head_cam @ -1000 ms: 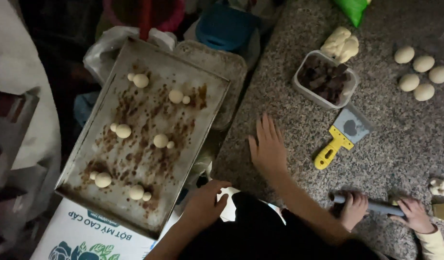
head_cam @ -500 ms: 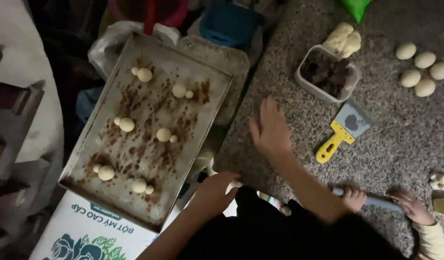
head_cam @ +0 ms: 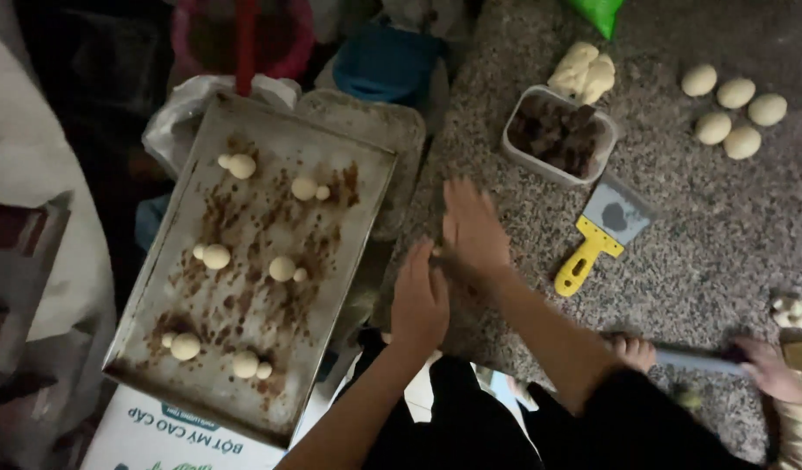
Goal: Creating small figures out of dough by pinching off pieces, rolling them, and attaching them to larger dough balls on a baking tray.
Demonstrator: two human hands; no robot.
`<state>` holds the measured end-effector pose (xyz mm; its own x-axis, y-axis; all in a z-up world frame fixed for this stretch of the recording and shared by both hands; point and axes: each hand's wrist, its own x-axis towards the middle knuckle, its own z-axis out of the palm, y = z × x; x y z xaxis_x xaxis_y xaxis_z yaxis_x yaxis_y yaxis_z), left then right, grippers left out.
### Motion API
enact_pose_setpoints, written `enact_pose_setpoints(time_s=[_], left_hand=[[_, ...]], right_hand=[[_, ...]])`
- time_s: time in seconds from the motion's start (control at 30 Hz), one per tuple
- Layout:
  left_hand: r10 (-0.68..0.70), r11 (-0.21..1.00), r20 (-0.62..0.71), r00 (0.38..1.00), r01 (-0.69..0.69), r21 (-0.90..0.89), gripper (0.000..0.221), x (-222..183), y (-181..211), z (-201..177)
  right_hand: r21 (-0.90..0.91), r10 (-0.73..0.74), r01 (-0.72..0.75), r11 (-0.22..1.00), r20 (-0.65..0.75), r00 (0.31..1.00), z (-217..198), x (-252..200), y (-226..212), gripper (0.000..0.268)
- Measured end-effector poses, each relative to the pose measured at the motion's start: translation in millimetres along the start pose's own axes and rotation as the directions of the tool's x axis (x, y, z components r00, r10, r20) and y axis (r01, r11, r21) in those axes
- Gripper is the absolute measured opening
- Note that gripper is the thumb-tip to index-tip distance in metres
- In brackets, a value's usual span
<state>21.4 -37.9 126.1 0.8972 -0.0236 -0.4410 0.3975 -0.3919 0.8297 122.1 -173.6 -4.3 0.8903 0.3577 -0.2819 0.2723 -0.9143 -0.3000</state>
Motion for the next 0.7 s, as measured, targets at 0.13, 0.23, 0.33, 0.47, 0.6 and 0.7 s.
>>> enact_pose_setpoints(time_s=[0.13, 0.23, 0.33, 0.47, 0.6, 0.7], left_hand=[[0.364, 0.931, -0.094, 0.927, -0.357, 0.083, 0.055, 12, -23, 34], [0.405, 0.899, 0.030, 0.914, -0.404, 0.171, 0.067, -4, -54, 60], [0.351, 0.879, 0.153, 0.924, -0.381, 0.287, 0.079, -8, -76, 80], [0.319, 0.784, 0.237, 0.918, -0.396, 0.479, 0.088, 1, -83, 86], [0.054, 0.620, 0.452, 0.891, -0.384, 0.684, 0.105, -19, -91, 89], [0.002, 0.644, 0.426, 0.905, -0.327, 0.692, 0.104, 20, -80, 89]], right_hand=[[0.025, -0.148, 0.149, 0.988, -0.049, 0.988, 9, -118, -29, 0.058], [-0.237, -0.152, 0.141, 0.961, -0.029, 0.988, 44, -143, -5, 0.060], [-0.361, -0.006, -0.004, 0.933, -0.026, 1.000, 42, -129, 7, 0.078], [-0.223, 0.088, -0.034, 0.974, 0.233, 0.968, 29, -115, 12, 0.123], [-0.133, -0.157, 0.132, 0.982, -0.200, 0.967, 91, -171, 15, 0.160], [-0.341, -0.015, -0.049, 0.939, -0.183, 0.983, 59, -132, 9, 0.134]])
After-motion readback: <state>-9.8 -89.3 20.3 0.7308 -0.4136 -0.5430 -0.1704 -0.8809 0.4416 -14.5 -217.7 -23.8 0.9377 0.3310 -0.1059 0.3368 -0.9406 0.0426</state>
